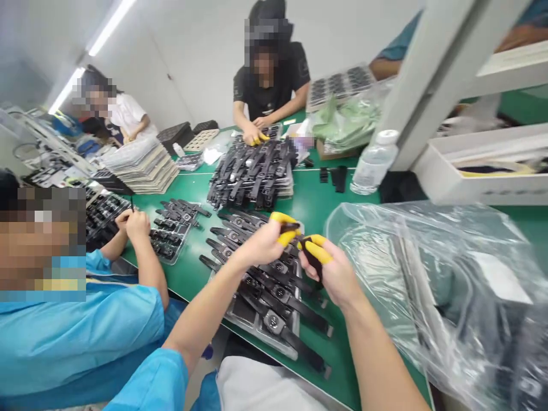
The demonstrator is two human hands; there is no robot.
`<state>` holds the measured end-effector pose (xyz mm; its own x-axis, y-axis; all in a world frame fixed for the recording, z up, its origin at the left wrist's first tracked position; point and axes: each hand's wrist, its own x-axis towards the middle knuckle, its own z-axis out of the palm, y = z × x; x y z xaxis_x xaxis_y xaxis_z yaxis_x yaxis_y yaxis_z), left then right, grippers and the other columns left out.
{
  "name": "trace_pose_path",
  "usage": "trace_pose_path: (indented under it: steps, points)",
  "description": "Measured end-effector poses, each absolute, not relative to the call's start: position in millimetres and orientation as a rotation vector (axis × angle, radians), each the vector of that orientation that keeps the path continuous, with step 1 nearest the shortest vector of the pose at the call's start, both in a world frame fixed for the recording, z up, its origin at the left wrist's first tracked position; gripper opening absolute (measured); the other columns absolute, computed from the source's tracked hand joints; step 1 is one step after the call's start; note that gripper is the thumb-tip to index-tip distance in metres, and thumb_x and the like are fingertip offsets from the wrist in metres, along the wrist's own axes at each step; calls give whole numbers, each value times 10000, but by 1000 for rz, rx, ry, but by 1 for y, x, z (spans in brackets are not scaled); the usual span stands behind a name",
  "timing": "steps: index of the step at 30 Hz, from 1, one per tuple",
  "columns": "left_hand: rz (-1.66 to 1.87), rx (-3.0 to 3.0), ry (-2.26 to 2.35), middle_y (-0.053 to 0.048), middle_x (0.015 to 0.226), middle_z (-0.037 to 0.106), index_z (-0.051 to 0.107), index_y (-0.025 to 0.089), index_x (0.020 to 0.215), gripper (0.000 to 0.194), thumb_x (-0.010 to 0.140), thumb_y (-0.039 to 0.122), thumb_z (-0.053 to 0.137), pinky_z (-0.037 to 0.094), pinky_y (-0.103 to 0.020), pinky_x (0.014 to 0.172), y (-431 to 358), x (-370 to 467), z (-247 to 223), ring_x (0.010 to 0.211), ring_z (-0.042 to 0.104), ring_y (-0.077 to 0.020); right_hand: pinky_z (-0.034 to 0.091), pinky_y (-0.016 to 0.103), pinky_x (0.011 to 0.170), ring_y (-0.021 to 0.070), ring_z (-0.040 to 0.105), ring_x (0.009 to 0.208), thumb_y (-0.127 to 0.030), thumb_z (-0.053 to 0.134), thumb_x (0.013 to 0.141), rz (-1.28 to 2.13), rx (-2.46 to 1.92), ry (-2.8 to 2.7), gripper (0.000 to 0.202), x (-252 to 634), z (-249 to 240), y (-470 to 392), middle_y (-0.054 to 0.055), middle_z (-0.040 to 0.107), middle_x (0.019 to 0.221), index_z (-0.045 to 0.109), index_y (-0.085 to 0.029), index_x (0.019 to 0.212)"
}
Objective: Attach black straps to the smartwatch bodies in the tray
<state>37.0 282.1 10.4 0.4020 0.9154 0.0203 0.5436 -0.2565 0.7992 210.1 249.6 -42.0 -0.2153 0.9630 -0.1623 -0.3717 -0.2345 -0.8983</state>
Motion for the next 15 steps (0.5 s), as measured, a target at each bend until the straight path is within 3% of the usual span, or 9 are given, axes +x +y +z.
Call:
trace_pose_path:
  steps: [6,10,15]
  points:
    - [571,2249,1071,-142,1490,613,546,124,1479,610,896,15,408,406,-418,1261,281,42,-22,1466,515,-249,325,256,422,118,442,460,-729,789,770,1641,-1090,-1151,551,218,-37,244,4,578,585,602,-211,754]
    - [586,2293,1019,-132,1494,617,586,114,1464,619,897,-3,367,392,-387,1273,275,38,-17,1467,521,-224,309,266,439,108,410,452,-805,800,708,1738,-1103,-1183,641,221,-23,239,31,572,557,627,-190,662]
    - [614,2240,1033,-125,1465,648,594,120,1457,575,939,17,365,413,-404,1266,272,39,-15,1452,543,-225,259,245,430,93,378,440,-719,923,589,1811,-1108,-954,589,219,-17,239,23,525,515,641,-202,610]
